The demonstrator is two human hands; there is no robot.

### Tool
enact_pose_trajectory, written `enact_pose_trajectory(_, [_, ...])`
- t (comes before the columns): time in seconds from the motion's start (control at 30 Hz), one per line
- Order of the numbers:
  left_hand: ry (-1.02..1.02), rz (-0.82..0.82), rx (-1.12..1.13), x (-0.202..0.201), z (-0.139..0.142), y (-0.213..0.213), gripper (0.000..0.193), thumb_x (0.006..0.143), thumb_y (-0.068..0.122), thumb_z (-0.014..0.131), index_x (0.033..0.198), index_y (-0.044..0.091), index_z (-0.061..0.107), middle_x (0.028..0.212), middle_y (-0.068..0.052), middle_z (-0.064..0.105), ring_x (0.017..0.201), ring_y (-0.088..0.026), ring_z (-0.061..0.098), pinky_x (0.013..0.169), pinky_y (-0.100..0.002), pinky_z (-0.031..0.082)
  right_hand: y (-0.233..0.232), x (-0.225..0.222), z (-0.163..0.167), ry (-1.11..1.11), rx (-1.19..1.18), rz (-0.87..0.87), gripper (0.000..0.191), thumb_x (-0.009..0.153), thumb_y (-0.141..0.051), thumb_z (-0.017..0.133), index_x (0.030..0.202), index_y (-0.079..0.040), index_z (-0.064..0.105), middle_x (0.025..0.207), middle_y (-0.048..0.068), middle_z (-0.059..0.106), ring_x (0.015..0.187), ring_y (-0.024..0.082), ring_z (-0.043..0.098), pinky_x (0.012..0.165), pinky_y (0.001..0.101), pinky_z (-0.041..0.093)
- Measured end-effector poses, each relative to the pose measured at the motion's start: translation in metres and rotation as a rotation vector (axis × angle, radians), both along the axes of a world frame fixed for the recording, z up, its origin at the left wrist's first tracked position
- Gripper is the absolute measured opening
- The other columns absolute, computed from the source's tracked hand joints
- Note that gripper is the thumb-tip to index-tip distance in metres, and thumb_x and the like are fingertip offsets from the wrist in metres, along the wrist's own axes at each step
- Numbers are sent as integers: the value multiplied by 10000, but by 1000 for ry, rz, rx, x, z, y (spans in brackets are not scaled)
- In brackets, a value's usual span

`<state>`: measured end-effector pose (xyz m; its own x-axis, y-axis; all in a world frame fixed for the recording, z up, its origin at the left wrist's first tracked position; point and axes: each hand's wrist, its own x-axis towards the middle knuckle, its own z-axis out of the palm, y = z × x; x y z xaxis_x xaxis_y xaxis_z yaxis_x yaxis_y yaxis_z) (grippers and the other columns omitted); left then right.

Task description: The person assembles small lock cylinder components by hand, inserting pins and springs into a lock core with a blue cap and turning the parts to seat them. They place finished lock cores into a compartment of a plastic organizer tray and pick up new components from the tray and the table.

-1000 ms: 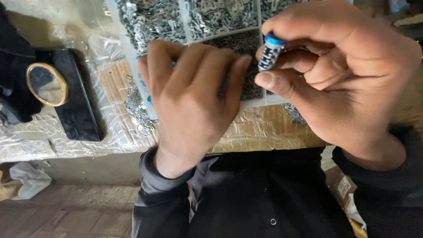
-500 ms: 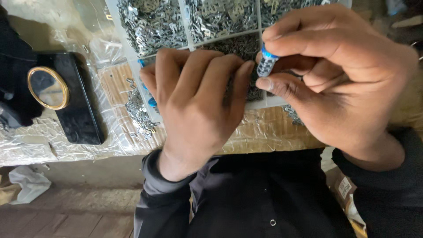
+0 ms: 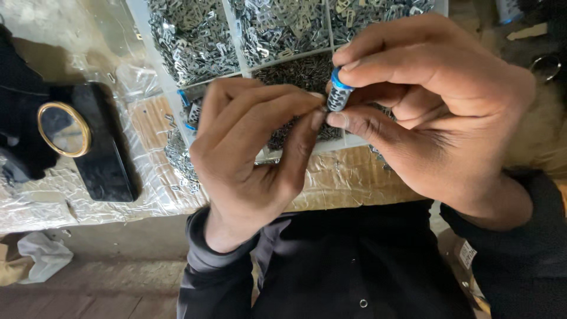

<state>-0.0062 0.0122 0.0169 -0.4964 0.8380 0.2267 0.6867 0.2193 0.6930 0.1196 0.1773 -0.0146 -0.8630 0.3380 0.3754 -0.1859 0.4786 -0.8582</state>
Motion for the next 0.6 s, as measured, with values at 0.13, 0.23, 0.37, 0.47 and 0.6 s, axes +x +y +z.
enact_pose_trajectory(0.13, [422,-16,-134,0,-4,6,164,898,158,850,991,64,754,955,-33,715,910,-262,546,810,-449,340,-2,-2,6,-17,-2,-3,279,867,82,813,1069,159,636,1177,296,645,728,133,709,704,240,614])
enact_pose_trajectory(0.23, [327,-13,-146,-1,-7,3,151,954,177,856,964,74,747,941,-26,713,918,-237,556,835,-436,351,-1,1,9,-72,9,-5,285,876,102,804,1080,182,621,1187,315,636,761,164,713,740,263,634])
enact_pose_trajectory(0.37, [-48,6,22,0,-10,-5,109,1013,140,803,1059,78,726,1031,-24,746,929,-176,599,866,-318,436,0,4,3,-65,-19,13,286,886,94,813,1093,165,629,1207,307,642,665,76,658,674,215,590])
enact_pose_trajectory(0.47, [-129,12,88,3,-12,-9,94,1031,137,798,1061,79,730,1008,-24,767,890,-146,646,844,-282,462,2,5,-1,-35,-28,46,294,869,89,817,1095,153,640,1203,293,645,713,88,667,656,204,556])
enact_pose_trajectory(0.6, [-80,19,81,8,-13,-13,85,1019,109,801,1036,61,732,1017,-38,765,862,-167,638,820,-282,491,1,5,0,-27,-21,73,263,843,135,793,1048,165,631,1156,299,618,838,194,739,738,262,645])
